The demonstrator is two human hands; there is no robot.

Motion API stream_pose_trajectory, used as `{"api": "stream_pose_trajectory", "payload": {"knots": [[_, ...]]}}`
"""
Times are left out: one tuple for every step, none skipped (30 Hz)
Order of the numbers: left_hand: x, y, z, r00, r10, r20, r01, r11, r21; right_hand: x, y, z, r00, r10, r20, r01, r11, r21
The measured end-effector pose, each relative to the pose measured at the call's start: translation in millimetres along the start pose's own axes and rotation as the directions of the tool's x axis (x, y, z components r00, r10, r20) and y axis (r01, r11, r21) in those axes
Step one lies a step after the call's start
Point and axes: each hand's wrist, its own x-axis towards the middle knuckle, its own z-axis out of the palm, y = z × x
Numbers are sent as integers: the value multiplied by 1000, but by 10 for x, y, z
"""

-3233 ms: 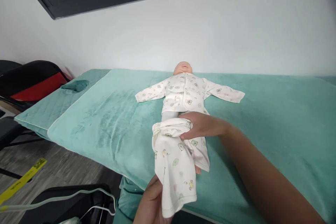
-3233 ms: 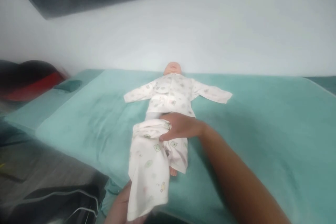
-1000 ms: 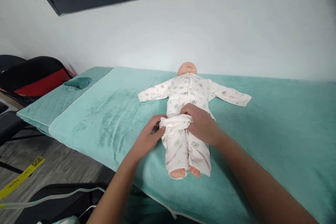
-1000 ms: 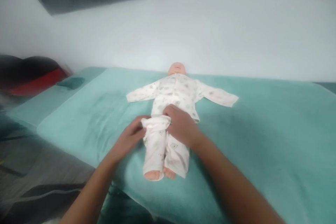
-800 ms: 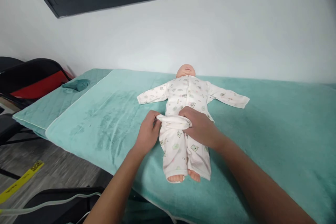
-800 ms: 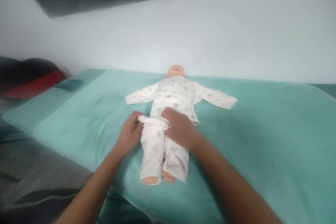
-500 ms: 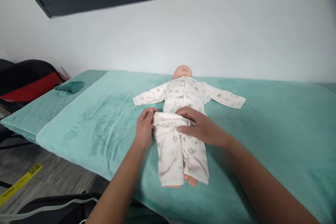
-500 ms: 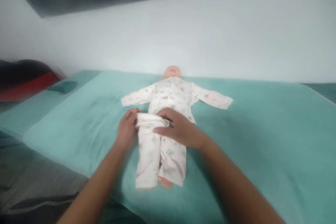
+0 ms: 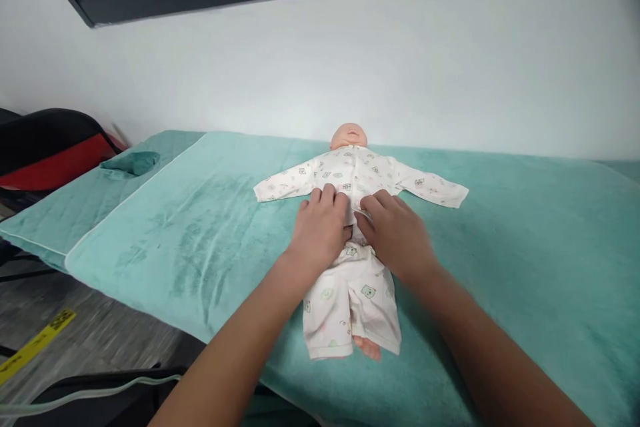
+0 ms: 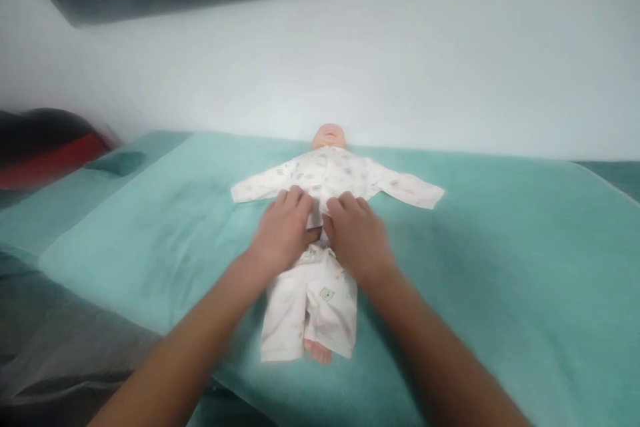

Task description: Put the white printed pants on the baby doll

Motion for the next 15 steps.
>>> {"api": "stream_pose_trajectory", "payload": {"knots": [[15,40,10,1000,4,-18,-3,999,51,8,0,3,1000,8,0,-8,1000,24],[27,68,15,999,7,-38,-4,997,74,21,3,8,999,33,-2,-33,997,68],[37,80,17,998,4,-63,0,998,67,41,11,12,997,77,-6,-76,988,136],[43,74,18,995,-6,-95,9,1000,28,65,30,13,990,142,-7,-136,963,234],[48,46,19,990,-35,-135,29,998,-47,93,66,8,975,222,2,-208,909,360],[50,-7,24,978,-95,-183,66,985,-159,120,127,-4,950,310,27,-281,817,503],[49,-85,33,954,-192,-232,117,946,-303,140,218,-24,917,394,61,-338,688,642],[44,-186,50,910,-322,-261,173,868,-466,150,343,-50,880,463,100,-369,536,759],[34,-306,75,845,-470,-255,224,744,-630,143,503,-82,844,520,131,-373,393,841],[15,-437,111,760,-614,-215,257,587,-768,119,693,-115,804,580,130,-357,295,886],[-13,-569,156,678,-722,-138,267,416,-869,76,904,-146,767,632,114,-348,261,900],[-51,-693,208,610,-791,-46,270,262,-926,19,1120,-171,725,684,85,-374,287,882],[-97,-796,265,548,-837,7,282,176,-943,-45,1326,-186,703,707,74,-456,369,810],[-149,-873,322,491,-871,12,291,151,-945,-110,1500,-190,726,684,75,-547,508,665],[-202,-919,373,474,-881,-5,277,154,-949,-166,1627,-182,782,620,58,-552,648,524]]}}
